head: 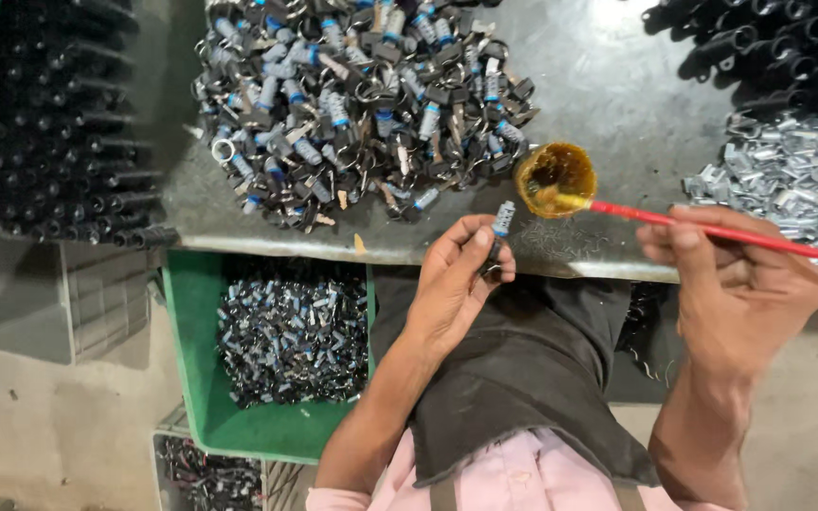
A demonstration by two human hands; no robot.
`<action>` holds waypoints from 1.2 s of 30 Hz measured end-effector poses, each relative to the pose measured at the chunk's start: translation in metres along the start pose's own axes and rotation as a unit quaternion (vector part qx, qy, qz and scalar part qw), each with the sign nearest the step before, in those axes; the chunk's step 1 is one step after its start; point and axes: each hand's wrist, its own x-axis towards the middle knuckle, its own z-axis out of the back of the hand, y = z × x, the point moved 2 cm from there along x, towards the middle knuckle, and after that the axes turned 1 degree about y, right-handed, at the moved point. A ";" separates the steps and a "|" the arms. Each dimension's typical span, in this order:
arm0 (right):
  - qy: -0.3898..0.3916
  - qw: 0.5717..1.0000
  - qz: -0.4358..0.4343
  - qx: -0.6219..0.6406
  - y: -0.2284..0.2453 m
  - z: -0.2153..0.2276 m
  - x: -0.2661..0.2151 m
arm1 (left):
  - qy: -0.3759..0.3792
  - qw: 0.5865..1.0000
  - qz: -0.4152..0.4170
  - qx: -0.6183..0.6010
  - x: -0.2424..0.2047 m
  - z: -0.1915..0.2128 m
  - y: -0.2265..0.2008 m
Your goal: The person repeatedly picks small metal key components from a green bin, applies a viscous substance with a red-handled brush, and places the treated items into a pile on the table. The process is continuous and repetitive throughout the clip.
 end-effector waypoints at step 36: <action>0.207 0.870 0.278 -0.350 -0.078 -0.083 -0.054 | -0.068 0.816 -0.307 0.486 -0.053 -0.001 -0.099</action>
